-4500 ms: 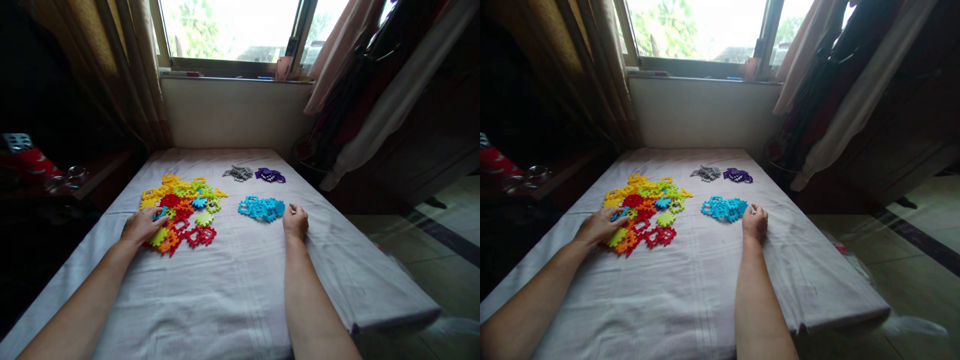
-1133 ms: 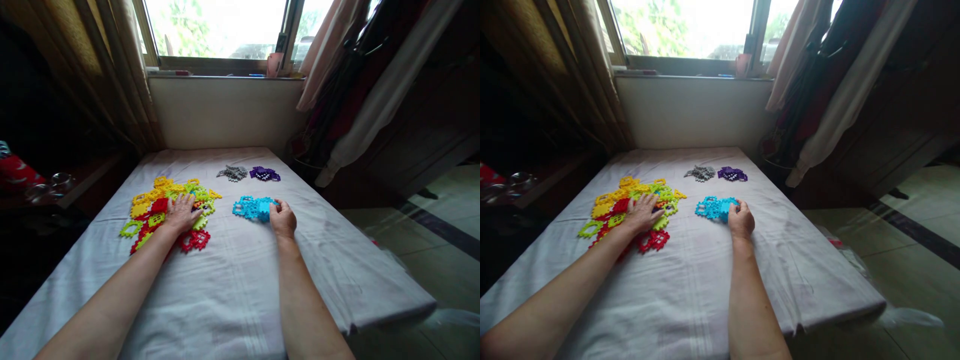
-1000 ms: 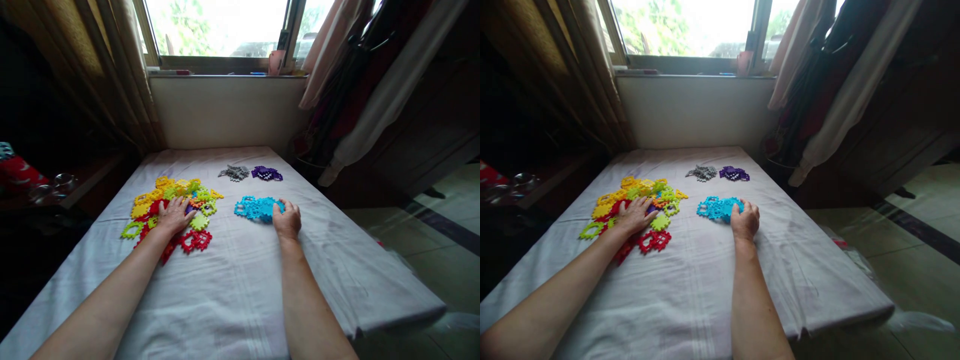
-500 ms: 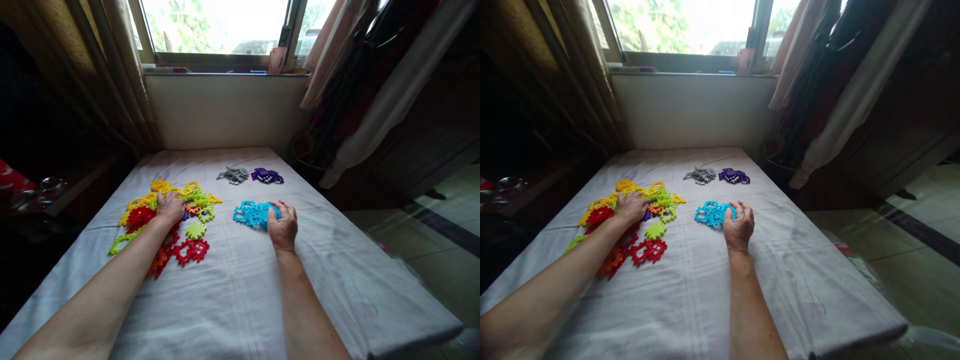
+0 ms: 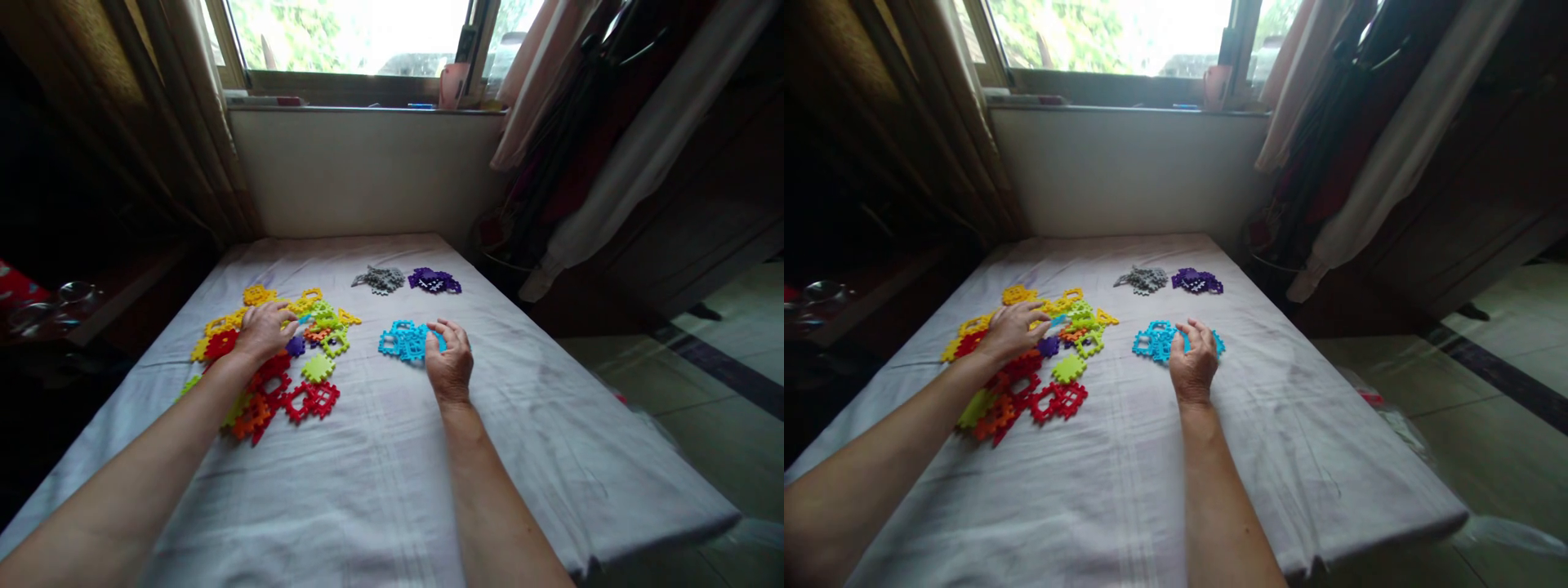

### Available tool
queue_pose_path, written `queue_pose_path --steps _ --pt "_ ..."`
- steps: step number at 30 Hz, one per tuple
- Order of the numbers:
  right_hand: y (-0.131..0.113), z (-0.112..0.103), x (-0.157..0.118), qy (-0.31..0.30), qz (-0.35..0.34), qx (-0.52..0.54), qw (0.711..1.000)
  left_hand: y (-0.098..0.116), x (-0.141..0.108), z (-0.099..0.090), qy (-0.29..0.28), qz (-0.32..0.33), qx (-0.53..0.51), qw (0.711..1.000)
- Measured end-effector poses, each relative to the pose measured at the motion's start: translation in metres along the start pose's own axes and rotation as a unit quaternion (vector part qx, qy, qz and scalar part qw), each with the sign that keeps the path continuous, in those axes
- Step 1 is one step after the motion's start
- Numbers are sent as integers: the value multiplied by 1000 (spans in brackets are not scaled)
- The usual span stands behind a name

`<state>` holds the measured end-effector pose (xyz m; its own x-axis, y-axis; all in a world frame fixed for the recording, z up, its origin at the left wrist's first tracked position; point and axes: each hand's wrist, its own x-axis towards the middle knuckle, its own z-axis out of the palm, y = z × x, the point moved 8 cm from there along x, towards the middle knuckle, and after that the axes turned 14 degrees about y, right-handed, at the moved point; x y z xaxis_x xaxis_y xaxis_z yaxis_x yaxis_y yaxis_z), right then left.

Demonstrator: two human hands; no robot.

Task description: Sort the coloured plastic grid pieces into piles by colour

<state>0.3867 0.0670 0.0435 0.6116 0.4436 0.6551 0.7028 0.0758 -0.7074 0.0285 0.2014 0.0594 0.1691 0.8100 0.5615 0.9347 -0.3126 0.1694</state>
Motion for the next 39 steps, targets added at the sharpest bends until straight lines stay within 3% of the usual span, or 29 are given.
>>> queue_pose_path --steps 2,4,8,12,15,19,22,25,28,32,35,39 --pt "-6 8 -7 -39 5 17 999 5 -6 -12 10 -7 -50 999" --pt "-15 17 -18 -90 15 40 995 24 -18 -21 11 0 -106 994" --pt "-38 34 -46 -194 37 84 977 94 -54 -26 21 75 -193 978" --pt "-44 42 -61 -225 71 120 964 150 -81 -13 46 124 -200 971" --pt "-36 45 -60 -210 79 122 967 163 -88 3 32 122 -208 970" --pt "-23 38 -42 -158 38 88 983 158 -90 10 43 118 -208 970" --pt "-5 20 -18 -75 8 -3 997 142 -92 2 67 114 -203 970" --pt "11 3 -4 -28 2 -117 993 116 -95 -11 89 107 -185 973" --pt "11 8 -10 -75 0 -217 973 84 -100 -22 107 97 -157 977" --pt "-8 36 -36 -192 -35 -292 936 53 -107 -26 115 86 -129 981" --pt "-19 53 -41 -227 -51 -313 921 43 -109 -27 126 69 -129 981" --pt "-14 60 -26 -220 -55 -333 915 41 -110 -27 135 68 -141 978"
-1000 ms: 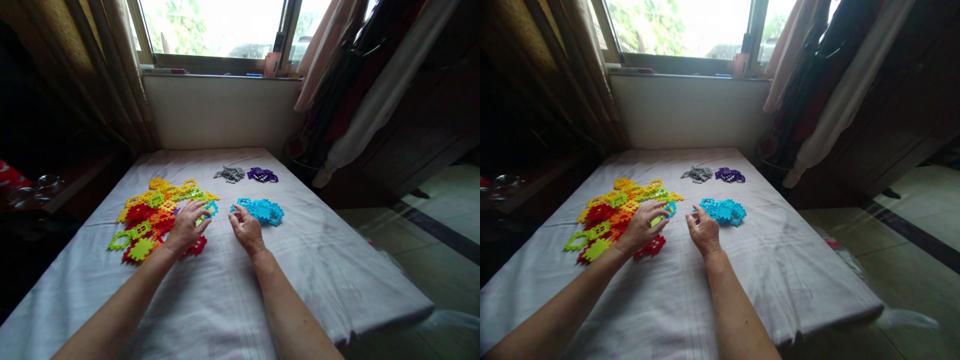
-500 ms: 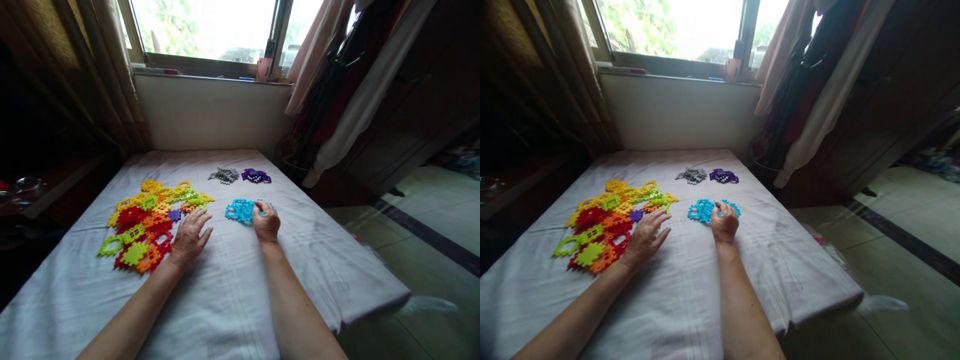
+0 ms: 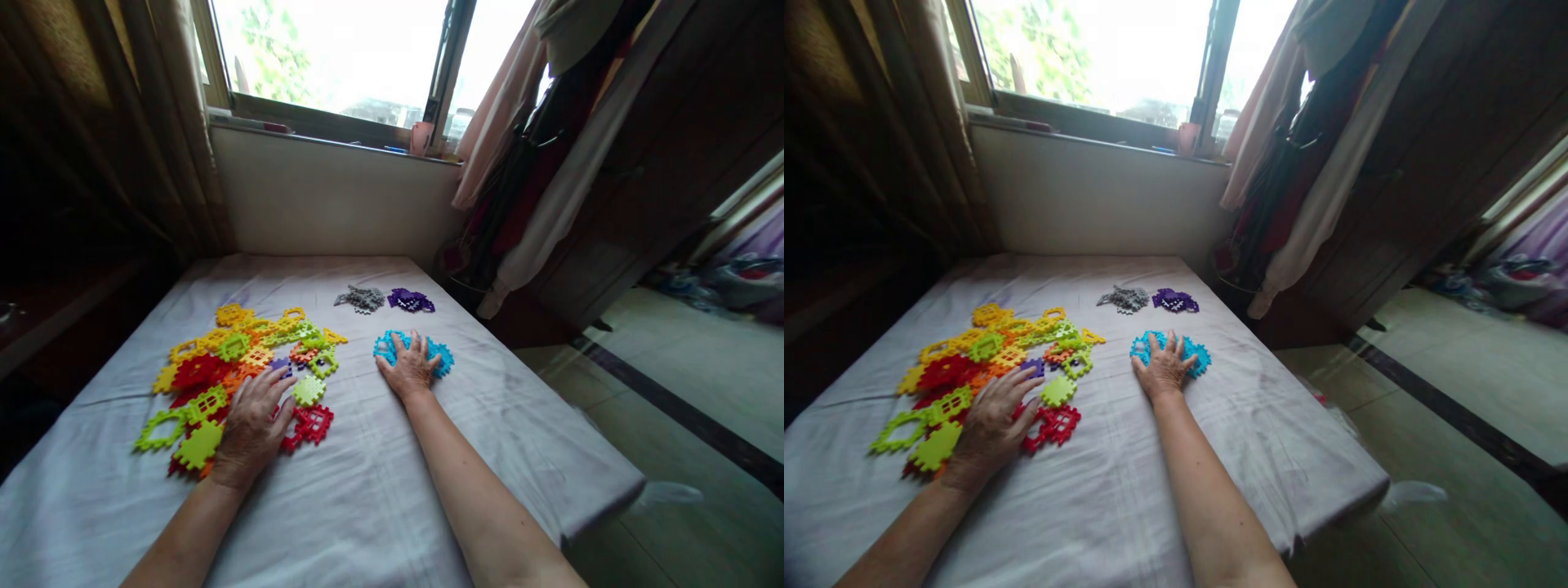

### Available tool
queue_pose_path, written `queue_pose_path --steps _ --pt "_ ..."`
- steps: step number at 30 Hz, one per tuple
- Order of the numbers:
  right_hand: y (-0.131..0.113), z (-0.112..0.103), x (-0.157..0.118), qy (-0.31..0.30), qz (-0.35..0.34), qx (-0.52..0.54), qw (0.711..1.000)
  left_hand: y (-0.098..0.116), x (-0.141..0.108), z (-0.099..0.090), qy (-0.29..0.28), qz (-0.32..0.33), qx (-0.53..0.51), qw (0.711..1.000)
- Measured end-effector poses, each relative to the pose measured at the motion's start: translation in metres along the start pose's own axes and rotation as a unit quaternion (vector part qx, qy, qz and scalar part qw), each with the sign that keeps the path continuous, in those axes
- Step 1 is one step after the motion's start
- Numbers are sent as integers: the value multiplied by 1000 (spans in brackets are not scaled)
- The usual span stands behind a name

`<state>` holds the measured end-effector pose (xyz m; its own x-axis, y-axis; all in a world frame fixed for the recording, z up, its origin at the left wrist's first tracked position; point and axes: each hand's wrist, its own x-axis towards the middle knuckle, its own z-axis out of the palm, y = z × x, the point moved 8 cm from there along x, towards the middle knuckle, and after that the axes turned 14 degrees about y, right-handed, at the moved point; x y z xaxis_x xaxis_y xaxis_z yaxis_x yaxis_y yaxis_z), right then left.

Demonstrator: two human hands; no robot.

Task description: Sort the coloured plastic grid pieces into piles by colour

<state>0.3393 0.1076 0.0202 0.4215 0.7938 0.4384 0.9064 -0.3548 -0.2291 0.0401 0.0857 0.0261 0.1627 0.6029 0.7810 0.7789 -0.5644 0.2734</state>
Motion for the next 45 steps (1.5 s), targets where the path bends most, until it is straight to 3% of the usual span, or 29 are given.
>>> queue_pose_path --steps 9,14,19,23,30,33,35,37,40,42,45 --pt "45 14 53 42 35 -29 998 -3 -5 -2 13 -3 1 1000" --pt "70 30 84 60 73 -28 995 -3 -7 0 -21 -19 -7 1000" --pt "81 40 93 86 96 -32 991 -2 -10 5 -60 -44 0 997" --pt "78 38 90 112 75 -29 990 4 -10 9 -93 -39 -6 995" --pt "51 20 65 125 -27 -12 992 13 -3 2 -57 -31 -35 997" --pt "26 15 41 106 -55 18 993 20 3 -10 -11 -29 -97 995" --pt "1 14 18 80 -80 59 992 19 9 -19 16 -71 -145 987" --pt "-27 12 -7 45 -104 109 988 5 12 -29 48 -165 -192 966" --pt "-66 4 -47 -10 -135 175 975 -28 8 -45 114 -320 -246 908" --pt "-85 -3 -69 -36 -151 207 966 -48 2 -56 143 -363 -252 885" --pt "-98 -14 -93 -61 -167 228 957 -74 -11 -69 143 -378 -202 892"
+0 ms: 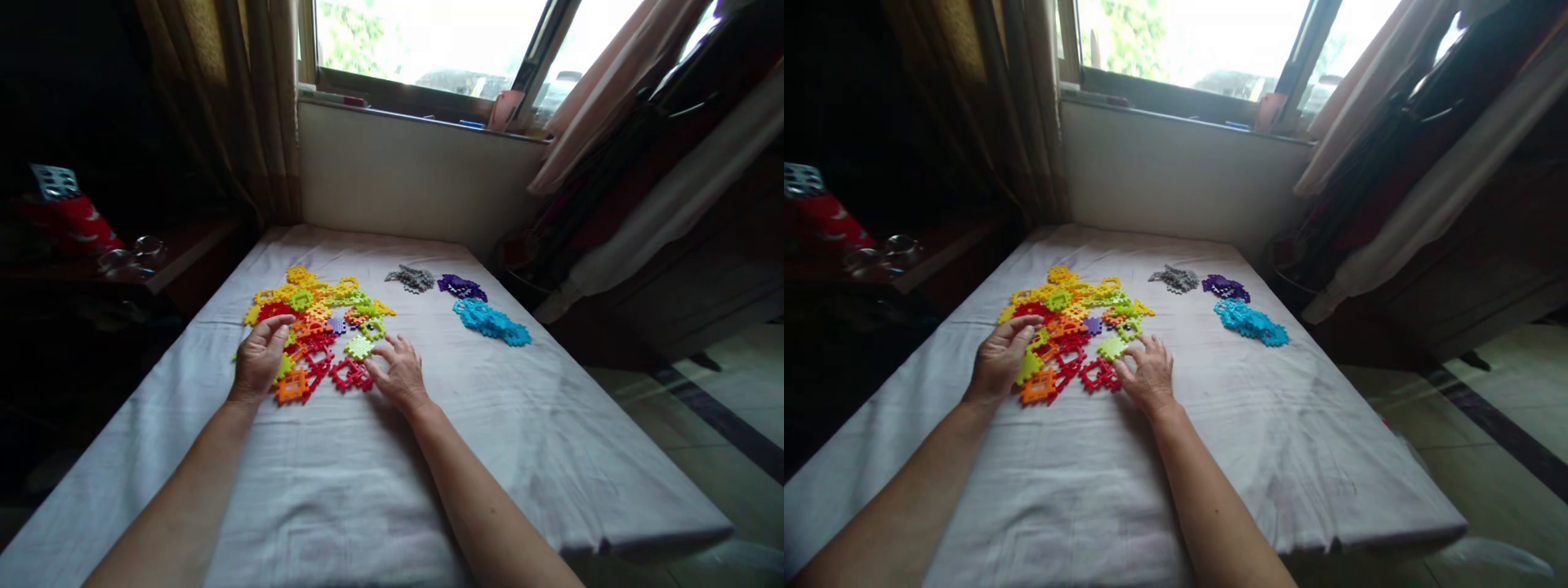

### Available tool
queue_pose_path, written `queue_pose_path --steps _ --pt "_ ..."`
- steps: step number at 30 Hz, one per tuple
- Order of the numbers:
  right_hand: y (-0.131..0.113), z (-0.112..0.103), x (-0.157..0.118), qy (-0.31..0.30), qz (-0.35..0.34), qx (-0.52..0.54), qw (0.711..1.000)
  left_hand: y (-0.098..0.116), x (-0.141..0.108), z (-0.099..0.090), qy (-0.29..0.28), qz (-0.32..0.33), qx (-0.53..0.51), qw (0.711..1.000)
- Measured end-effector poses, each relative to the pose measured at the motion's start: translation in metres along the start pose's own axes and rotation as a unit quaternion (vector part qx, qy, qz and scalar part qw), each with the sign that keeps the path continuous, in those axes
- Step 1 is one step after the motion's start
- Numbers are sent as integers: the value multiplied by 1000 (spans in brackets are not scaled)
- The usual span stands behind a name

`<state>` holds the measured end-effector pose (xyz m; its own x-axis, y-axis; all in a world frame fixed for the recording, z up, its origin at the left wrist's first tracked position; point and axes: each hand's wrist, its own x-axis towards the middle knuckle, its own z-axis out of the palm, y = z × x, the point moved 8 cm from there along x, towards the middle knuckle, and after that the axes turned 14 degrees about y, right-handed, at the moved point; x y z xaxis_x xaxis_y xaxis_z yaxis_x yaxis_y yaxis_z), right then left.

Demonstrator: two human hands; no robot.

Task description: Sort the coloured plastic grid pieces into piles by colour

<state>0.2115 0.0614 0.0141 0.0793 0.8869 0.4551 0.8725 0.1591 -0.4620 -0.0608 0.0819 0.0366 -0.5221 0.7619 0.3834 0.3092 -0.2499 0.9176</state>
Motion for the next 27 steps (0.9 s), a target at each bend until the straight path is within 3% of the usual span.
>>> queue_pose_path --steps 4,8,11,15,22,27 --pt "-10 -4 -15 -27 -33 -16 999 -16 6 -25 4 29 143 989" --pt "-8 -5 -20 -60 -48 -40 996 -10 7 -38 8 112 233 966" --pt "-10 -6 -20 -68 -64 -39 995 -7 3 -36 -3 163 250 954" --pt "-7 -12 -15 -62 -81 -55 993 -17 -9 -22 -87 181 286 937" --pt "49 -36 4 -10 20 -122 992 -32 -28 -7 -197 188 405 873" --pt "86 -47 9 15 117 -190 975 -29 -30 -8 -204 187 422 863"
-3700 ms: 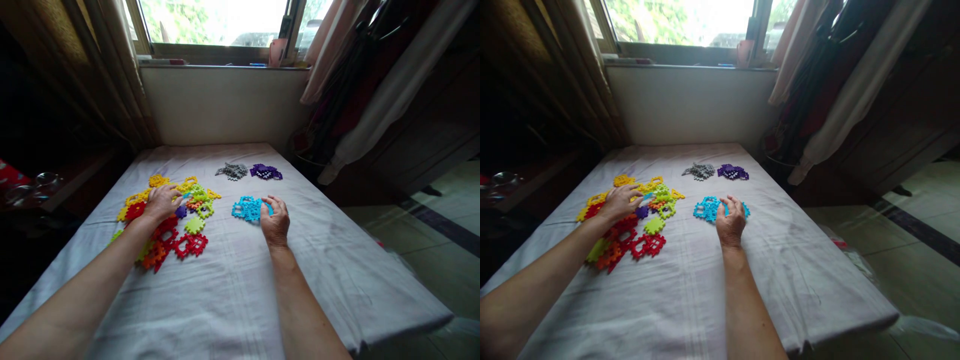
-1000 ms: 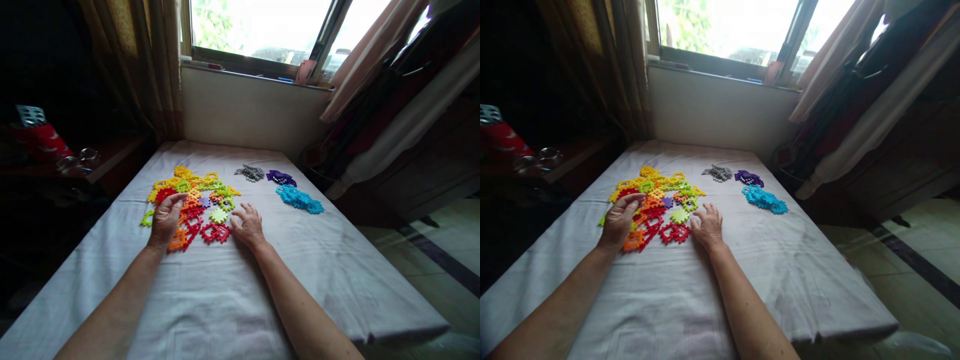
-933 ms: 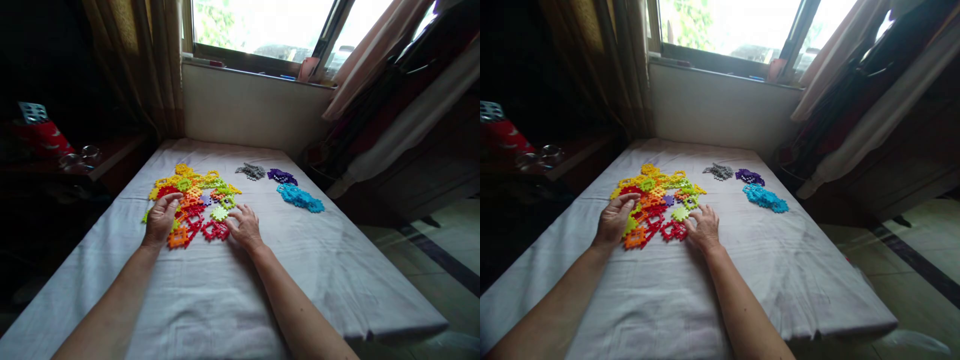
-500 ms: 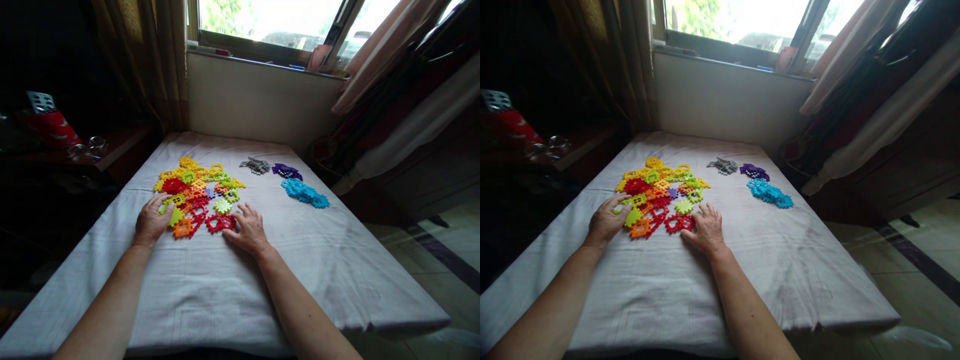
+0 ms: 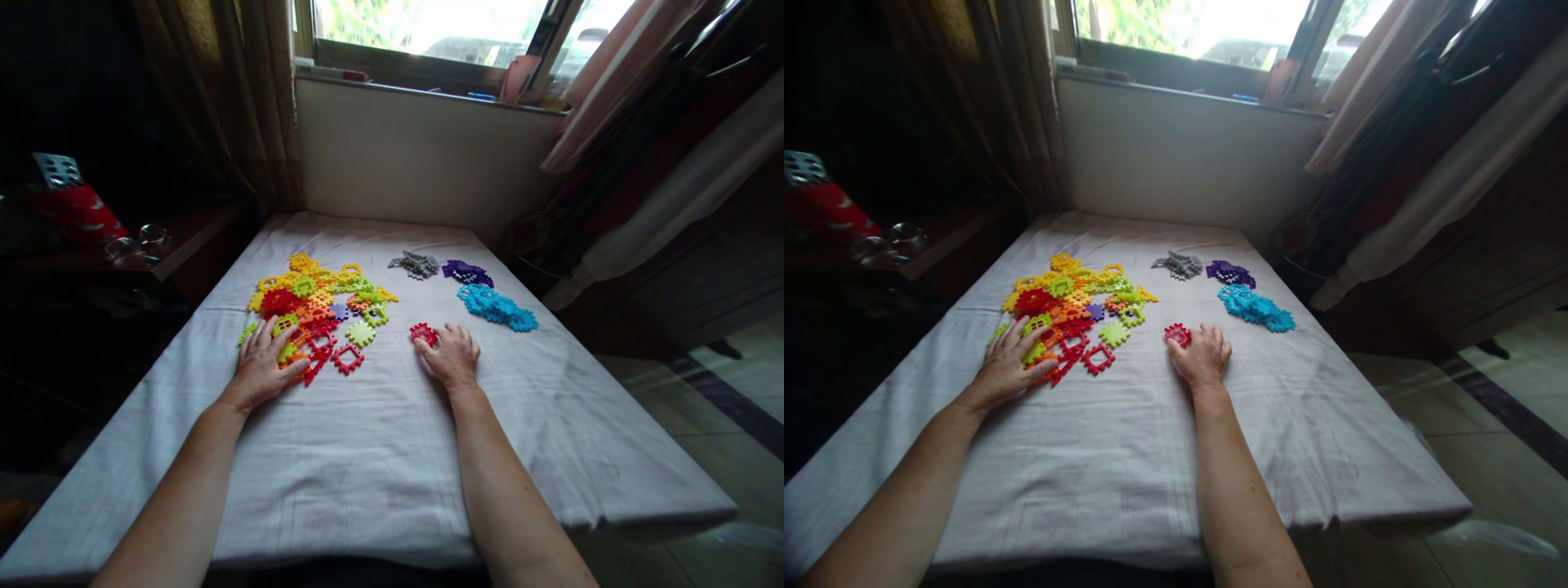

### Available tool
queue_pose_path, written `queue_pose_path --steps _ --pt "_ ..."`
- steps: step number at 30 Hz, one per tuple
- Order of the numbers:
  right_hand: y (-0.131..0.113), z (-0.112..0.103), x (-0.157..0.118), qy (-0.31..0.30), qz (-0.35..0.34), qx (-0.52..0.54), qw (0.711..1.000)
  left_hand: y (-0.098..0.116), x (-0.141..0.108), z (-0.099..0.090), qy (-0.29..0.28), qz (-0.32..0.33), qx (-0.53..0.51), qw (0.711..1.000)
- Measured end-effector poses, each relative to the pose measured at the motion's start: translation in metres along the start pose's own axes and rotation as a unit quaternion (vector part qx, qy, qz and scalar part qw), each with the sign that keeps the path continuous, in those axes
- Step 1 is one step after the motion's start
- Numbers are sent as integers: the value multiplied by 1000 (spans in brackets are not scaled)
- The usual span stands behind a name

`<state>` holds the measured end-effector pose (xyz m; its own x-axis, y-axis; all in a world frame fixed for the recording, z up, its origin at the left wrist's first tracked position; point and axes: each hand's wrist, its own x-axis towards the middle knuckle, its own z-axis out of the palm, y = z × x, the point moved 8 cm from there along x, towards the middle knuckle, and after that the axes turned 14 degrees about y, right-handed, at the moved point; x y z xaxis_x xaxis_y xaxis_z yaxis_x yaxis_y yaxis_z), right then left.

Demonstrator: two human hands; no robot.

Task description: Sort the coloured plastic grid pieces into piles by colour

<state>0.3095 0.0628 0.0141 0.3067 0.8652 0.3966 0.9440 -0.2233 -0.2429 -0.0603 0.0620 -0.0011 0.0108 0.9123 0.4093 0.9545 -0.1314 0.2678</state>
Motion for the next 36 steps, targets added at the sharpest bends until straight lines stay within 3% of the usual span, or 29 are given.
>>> queue_pose_path --steps 4,8,12,17,20,27,36 --pt "2 4 -3 3 13 -16 1000 -4 1 -1 8 -2 -7 1000" --pt "-7 1 -6 44 -3 19 999 -10 3 -4 46 2 -20 999" --pt "-41 -8 -15 86 -107 118 983 -13 5 -6 60 0 -25 998" --pt "-99 -11 -48 16 -257 198 946 -8 6 -14 94 5 -41 995" --pt "-119 -13 -63 -12 -289 190 938 4 6 -20 112 26 -61 992" --pt "-130 -12 -69 -42 -292 154 943 43 -2 -17 48 85 -43 994" --pt "-137 -17 -71 -28 -304 176 936 53 -7 -14 14 88 -17 996"
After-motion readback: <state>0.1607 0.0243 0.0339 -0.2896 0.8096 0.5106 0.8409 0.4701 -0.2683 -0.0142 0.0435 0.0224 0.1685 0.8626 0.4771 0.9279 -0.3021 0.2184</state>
